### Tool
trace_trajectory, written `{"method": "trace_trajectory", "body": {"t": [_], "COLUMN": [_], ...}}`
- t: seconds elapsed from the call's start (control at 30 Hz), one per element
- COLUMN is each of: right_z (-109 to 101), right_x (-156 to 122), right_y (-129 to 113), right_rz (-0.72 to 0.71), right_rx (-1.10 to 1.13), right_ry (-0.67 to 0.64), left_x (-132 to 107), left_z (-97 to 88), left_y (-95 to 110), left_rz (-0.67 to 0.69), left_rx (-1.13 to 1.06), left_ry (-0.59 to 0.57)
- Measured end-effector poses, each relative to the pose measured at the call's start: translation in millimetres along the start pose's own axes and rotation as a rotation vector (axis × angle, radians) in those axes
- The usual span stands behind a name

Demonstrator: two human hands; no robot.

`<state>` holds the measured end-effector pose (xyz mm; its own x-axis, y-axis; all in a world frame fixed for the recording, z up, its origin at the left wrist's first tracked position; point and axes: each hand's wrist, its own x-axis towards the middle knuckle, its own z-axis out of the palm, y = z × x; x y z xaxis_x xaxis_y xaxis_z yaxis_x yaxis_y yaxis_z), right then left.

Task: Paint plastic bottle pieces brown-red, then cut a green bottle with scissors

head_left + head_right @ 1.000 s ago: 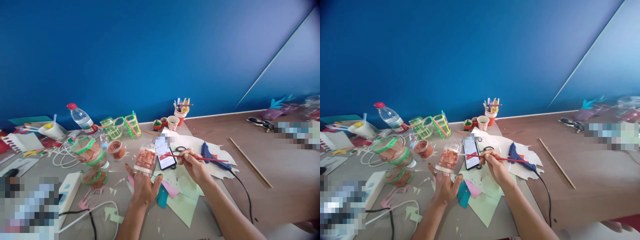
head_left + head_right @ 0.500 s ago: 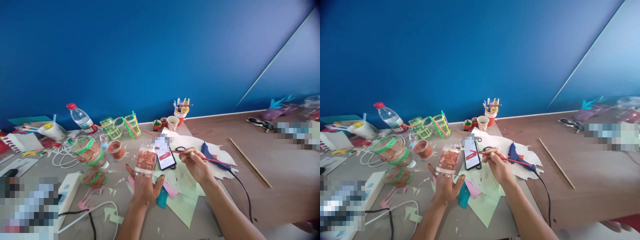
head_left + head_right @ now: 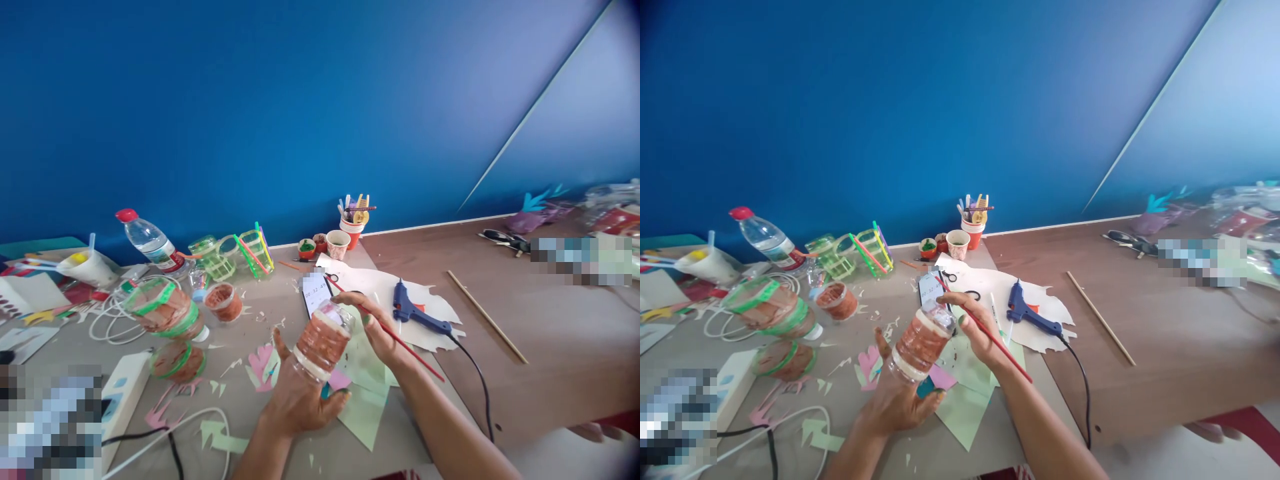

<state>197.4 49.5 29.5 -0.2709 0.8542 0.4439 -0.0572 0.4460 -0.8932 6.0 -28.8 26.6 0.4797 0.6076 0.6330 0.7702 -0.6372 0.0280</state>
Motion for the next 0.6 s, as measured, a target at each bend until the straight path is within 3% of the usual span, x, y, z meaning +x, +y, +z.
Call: {"method": "trace_trajectory", "body": {"t": [0.2,0.33,0.47,0.6], "right_z": [-1.0,-0.7,0.1,5.5], "right_x": [1.2,2.2,0.4,-1.0], "right_y": [-5.3,-3.1,2.4,5.0], "right_rz": [0.030,0.051,0.086,0.125], "right_rx": [-0.034,0.027,0.155,0.236], "right_ry": [-0.044,-0.020,-0.014,-0.045], "left_x": [-11.2,-9.6,-7.7,-10.2], "left_z": [6.1,3.5,-0.5,-0.6], "left_y": [-2.3,-4.6,-5.9,-4.3], "left_rz": [0.001,-0.056,-0.233,-0.437], "left_rx": [-0.040,-0.217,-0.585,-0.850], "left_ry": [-0.121,-0.149,-0.170,-0.093]}}
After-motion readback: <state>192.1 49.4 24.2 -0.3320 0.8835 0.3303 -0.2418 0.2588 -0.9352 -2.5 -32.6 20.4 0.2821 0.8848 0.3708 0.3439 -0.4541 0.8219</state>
